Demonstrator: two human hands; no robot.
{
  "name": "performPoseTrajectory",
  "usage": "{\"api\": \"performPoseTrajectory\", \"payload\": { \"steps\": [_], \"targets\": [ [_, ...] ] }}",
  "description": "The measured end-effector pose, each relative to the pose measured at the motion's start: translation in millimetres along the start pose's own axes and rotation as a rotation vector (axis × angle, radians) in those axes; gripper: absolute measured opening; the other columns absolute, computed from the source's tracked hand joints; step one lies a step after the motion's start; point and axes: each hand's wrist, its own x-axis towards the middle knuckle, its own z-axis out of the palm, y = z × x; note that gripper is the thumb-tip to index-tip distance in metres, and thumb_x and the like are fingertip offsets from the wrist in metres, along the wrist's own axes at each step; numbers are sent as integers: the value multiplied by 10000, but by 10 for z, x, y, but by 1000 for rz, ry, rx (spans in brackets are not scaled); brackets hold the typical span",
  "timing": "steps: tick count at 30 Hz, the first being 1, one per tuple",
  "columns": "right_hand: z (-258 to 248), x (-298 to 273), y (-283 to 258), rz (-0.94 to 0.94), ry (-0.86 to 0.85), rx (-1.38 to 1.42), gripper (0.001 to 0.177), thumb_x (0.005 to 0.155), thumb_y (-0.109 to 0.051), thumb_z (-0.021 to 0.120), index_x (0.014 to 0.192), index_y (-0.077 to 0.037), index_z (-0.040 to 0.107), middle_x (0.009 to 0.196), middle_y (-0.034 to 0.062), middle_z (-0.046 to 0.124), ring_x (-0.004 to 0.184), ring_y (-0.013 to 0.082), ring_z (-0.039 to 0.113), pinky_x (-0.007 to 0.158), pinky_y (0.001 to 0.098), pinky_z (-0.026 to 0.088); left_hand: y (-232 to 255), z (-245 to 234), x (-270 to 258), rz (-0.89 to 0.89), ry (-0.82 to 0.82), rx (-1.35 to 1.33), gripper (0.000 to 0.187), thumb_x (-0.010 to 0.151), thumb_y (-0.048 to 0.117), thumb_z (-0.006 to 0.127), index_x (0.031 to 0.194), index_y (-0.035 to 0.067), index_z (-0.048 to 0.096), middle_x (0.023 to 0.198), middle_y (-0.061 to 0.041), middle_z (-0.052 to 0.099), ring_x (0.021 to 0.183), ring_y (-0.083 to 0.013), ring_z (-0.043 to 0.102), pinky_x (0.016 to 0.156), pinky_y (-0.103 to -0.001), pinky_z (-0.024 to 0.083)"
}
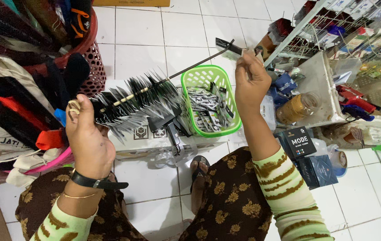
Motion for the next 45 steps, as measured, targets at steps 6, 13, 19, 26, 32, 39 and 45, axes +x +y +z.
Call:
{"api": "performPoseTrajectory", "payload": {
  "steps": [6, 13, 19, 26, 32, 39, 45],
  "targets": [
    [172, 17, -462, -90, -117, -45, 216, 881, 142, 703, 1023, 3, 787, 936, 166, 732, 903, 307, 718, 863, 433, 549, 65, 68, -69, -10, 28, 6, 279, 988, 506, 691, 1062, 262, 577, 963, 110, 642, 913, -65, 686, 860, -280, 600],
    [431, -87, -972, -108, -268, 11, 340, 848, 185, 674, 1062, -40, 814, 987, 149, 772, 920, 310, 743, 871, 413, 560, -179, -68, 153, 31, 25, -11, 267, 974, 481, 722, 1039, 253, 598, 956, 109, 643, 912, -47, 681, 846, -259, 604],
    [566, -224, -1066, -133, -342, 114, 328, 823, 189, 691, 1039, -25, 814, 984, 184, 769, 936, 378, 752, 856, 466, 572, 98, 137, -65, -6, 7, -33, 245, 976, 449, 713, 1014, 244, 585, 910, 110, 627, 856, -39, 686, 783, -244, 628],
    [625, -309, -1149, -235, -400, 38, 272, 844, 151, 720, 1020, -37, 808, 1011, 175, 782, 883, 401, 759, 806, 464, 596, -3, 48, 18, 1, -8, -28, 242, 981, 452, 711, 1000, 247, 585, 908, 114, 634, 849, -35, 685, 778, -243, 626],
    [602, -276, -1197, -283, -501, 42, 256, 889, 47, 725, 1129, -26, 777, 1084, 200, 758, 953, 446, 727, 826, 523, 583, -124, -57, 135, 5, -16, -3, 252, 984, 470, 705, 1021, 253, 583, 927, 118, 623, 875, -32, 667, 833, -261, 621],
    [535, -182, -1021, -126, -468, 58, 257, 905, 70, 593, 1079, -3, 767, 1004, 194, 746, 920, 440, 704, 835, 504, 550, -22, 54, -39, 37, -22, -49, 221, 996, 423, 710, 1008, 236, 594, 954, 99, 637, 917, -39, 665, 876, -248, 607],
    [285, -283, -80, 404, -712, -499, 224, 907, -194, 690, 1103, -154, 791, 921, 117, 736, 920, 377, 712, 835, 536, 572, 113, 139, -154, 9, -20, -67, 224, 995, 434, 700, 1014, 238, 592, 947, 88, 660, 918, -46, 699, 884, -248, 617]
  ]
}}
